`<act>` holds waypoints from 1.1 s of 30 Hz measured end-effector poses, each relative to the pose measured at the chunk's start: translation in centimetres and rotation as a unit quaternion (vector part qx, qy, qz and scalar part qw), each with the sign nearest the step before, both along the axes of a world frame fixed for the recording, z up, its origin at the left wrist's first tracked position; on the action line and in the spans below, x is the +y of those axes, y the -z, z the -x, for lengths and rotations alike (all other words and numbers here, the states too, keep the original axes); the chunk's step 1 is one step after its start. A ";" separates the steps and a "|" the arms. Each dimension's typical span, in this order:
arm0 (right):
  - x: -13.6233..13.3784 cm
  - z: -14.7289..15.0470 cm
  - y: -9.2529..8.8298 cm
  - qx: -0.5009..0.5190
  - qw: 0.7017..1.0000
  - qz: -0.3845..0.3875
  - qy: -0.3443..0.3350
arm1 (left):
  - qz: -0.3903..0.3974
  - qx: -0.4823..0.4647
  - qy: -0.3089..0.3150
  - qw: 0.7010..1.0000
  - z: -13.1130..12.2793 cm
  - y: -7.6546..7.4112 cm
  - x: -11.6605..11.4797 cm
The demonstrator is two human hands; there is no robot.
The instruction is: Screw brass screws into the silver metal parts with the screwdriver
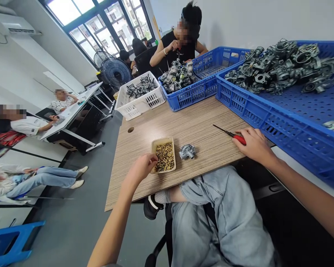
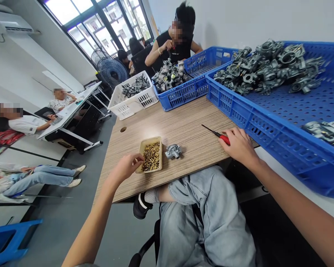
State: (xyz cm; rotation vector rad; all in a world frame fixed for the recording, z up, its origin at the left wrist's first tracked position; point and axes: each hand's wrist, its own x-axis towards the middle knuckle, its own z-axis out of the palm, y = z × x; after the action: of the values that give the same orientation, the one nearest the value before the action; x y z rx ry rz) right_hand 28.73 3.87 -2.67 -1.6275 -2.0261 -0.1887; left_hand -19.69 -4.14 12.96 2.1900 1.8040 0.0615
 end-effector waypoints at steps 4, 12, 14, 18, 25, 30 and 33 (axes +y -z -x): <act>0.1 -0.1 0.2 0.012 1.000 0.003 -0.007 | 0.007 0.052 -0.014 0.999 -0.9 0.8 0.0; 0.1 -0.2 0.3 0.013 1.000 0.007 -0.008 | 0.010 0.077 -0.005 0.997 -1.1 1.5 0.2; 0.1 -0.2 0.3 0.016 1.000 0.009 -0.009 | 0.013 0.075 -0.004 0.997 -1.1 1.5 0.2; 0.0 -0.1 0.1 0.020 1.000 0.004 -0.003 | 0.012 0.082 0.002 0.997 -1.2 1.7 0.2; -0.1 0.1 -0.3 -0.004 1.000 0.002 0.000 | 0.010 0.064 -0.011 0.998 -1.8 1.9 0.0; 0.0 0.1 -0.2 -0.009 1.000 -0.001 0.004 | -0.008 0.055 -0.025 0.998 -2.3 1.6 0.0; 0.0 0.1 -0.1 -0.005 1.000 -0.004 0.002 | -0.010 0.052 -0.017 0.998 -2.5 1.8 0.1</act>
State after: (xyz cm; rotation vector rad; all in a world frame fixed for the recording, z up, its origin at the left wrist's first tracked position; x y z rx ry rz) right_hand 28.66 3.84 -2.55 -1.6297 -2.0264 -0.2061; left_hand -17.21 -4.05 11.18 2.2132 1.9049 -0.0277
